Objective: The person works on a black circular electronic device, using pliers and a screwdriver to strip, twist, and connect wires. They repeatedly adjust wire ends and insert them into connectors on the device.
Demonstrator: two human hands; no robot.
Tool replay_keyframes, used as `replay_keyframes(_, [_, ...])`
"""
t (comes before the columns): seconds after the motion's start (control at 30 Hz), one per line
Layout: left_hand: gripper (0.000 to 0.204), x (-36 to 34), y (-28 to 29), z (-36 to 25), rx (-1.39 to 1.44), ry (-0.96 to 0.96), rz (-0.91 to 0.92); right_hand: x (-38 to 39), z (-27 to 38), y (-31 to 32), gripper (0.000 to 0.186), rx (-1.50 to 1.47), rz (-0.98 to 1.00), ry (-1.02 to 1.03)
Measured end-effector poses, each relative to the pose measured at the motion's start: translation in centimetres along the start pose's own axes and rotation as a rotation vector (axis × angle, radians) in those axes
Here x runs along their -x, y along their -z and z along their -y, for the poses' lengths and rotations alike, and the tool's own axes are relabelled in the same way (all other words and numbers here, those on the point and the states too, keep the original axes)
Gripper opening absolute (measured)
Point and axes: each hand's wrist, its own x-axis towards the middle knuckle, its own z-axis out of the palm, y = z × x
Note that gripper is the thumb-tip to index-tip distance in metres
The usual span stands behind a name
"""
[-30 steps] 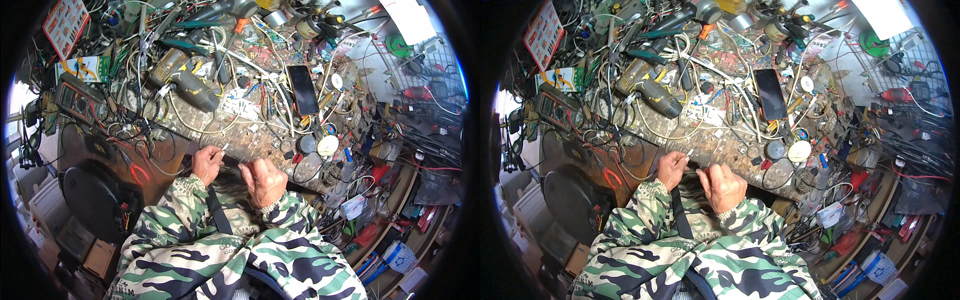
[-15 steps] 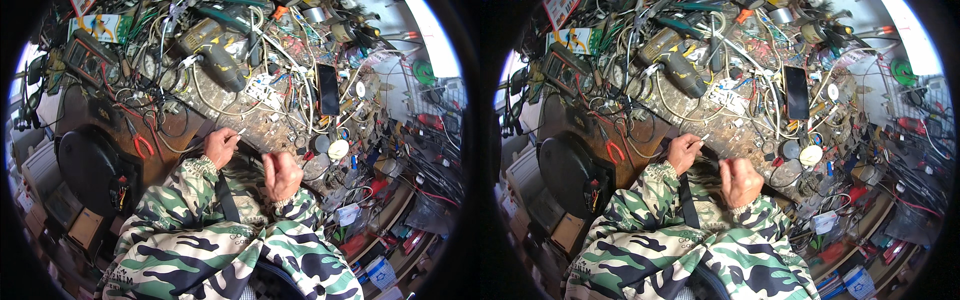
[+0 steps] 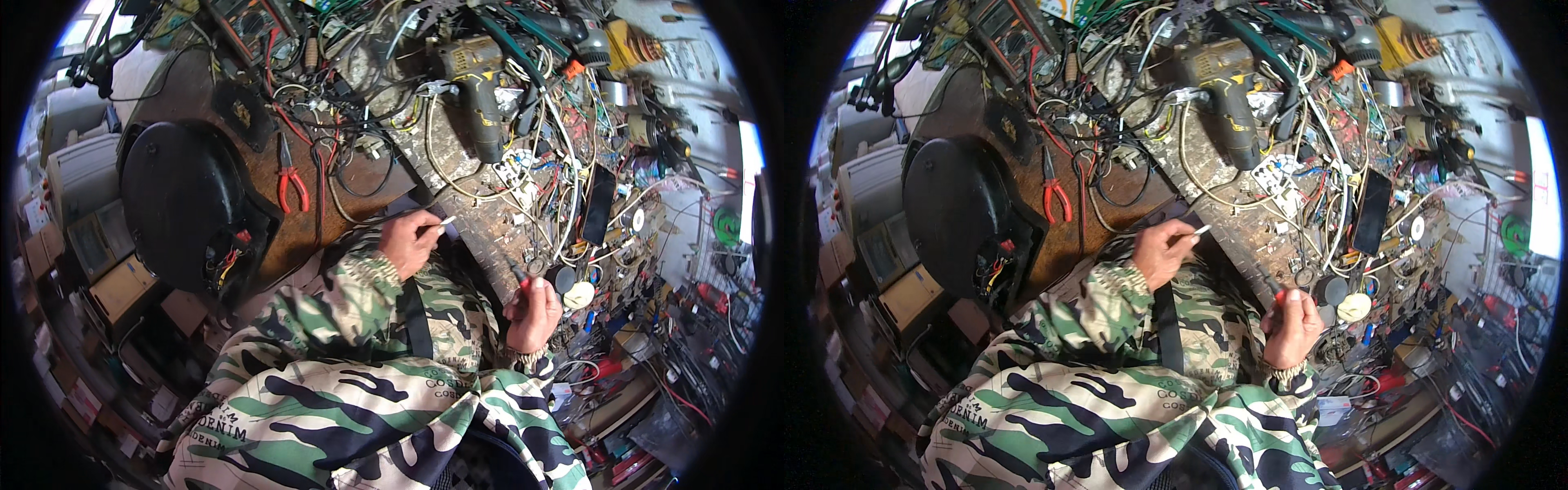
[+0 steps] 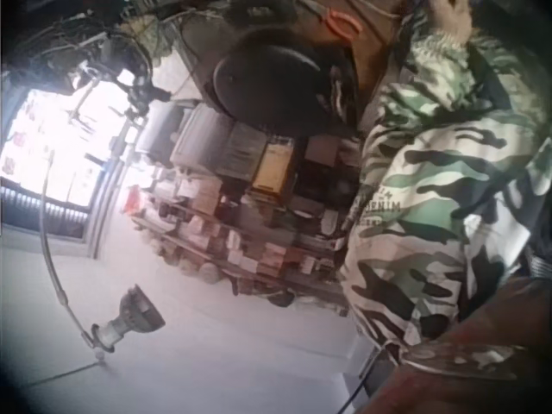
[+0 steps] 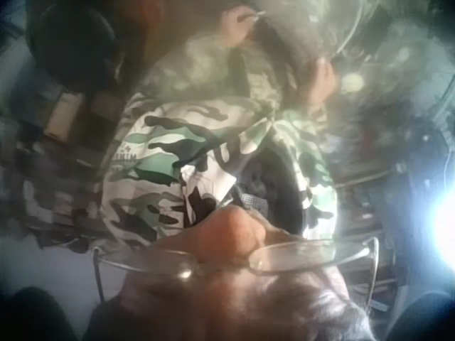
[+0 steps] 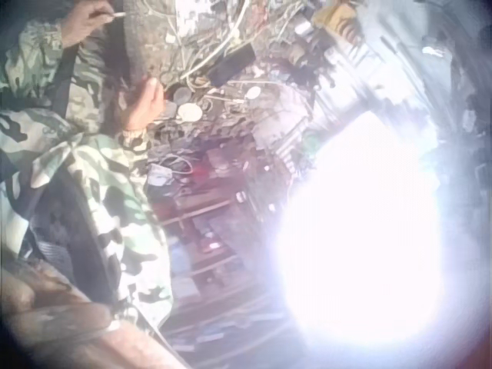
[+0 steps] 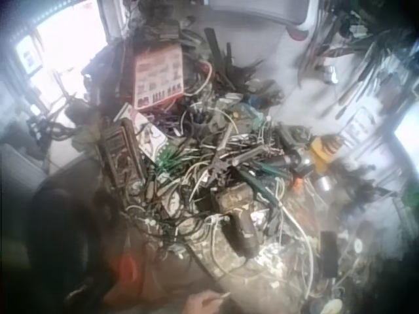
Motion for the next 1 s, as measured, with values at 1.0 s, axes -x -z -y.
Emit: replay_keyframes(1.0, [0.026, 14.5, 15.5, -6.2, 0.678, -0.154, -0.333, -5.6, -10.6, -25.6, 0.012, 1.206, 0.624, 1.122])
